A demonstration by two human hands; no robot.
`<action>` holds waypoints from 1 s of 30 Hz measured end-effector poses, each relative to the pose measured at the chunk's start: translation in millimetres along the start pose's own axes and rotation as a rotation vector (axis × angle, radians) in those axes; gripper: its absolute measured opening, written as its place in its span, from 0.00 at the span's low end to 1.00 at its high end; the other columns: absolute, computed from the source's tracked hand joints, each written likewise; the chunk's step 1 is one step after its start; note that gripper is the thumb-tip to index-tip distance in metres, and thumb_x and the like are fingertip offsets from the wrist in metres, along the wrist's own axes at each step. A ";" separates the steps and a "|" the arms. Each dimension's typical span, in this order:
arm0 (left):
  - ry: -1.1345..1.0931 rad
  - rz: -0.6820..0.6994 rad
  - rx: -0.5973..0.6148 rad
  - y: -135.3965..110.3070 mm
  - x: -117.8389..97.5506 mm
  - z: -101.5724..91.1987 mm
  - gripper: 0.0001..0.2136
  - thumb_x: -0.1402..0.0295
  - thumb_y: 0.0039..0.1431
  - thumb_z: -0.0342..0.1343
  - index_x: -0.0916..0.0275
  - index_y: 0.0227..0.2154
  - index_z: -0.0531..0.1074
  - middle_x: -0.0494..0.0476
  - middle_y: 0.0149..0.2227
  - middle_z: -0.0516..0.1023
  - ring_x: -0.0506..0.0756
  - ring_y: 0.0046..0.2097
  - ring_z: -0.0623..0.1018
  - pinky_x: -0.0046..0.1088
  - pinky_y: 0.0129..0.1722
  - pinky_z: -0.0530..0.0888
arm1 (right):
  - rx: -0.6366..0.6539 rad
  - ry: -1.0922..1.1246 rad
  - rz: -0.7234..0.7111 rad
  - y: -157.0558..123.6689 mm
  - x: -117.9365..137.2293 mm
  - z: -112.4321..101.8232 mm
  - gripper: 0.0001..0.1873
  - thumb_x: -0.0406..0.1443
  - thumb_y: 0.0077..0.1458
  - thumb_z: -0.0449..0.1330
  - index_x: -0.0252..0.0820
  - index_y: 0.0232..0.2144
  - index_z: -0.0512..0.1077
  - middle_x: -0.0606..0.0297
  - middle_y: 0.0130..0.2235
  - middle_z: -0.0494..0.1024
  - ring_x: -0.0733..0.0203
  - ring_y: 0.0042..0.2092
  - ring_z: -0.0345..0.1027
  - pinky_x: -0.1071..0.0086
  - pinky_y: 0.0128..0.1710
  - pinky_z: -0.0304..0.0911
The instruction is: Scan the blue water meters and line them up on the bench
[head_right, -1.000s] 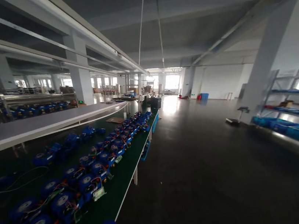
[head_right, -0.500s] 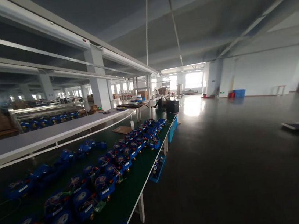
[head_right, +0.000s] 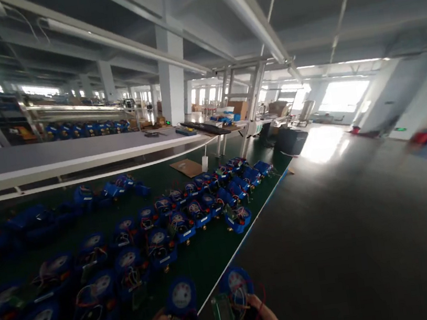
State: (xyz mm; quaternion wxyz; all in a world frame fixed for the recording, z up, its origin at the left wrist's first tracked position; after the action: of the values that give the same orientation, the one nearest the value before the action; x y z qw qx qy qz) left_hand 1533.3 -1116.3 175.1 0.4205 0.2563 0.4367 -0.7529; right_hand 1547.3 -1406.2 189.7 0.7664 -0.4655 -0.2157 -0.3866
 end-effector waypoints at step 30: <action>0.116 -0.039 -0.851 121.7 -57.0 60.8 0.35 0.42 0.37 0.61 0.67 0.43 0.70 0.66 0.46 0.75 0.64 0.52 0.72 0.39 0.53 0.68 | -0.013 -0.110 0.421 214.3 128.1 -82.0 0.41 0.59 0.29 0.68 0.40 0.42 0.70 0.54 0.48 0.73 0.45 0.55 0.61 0.59 0.47 0.62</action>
State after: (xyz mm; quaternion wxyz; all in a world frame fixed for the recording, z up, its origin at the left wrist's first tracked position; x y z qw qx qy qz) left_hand 1665.8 -1178.3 193.8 0.4492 0.0936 0.7359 -0.4980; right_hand 1792.8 -1471.2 122.2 0.8143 -0.5257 -0.1528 -0.1932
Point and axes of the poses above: each hand's wrist, its own y-axis towards the middle knuckle, its own z-axis out of the palm, x = y × z, the point moved 6 cm from there along y, towards the middle knuckle
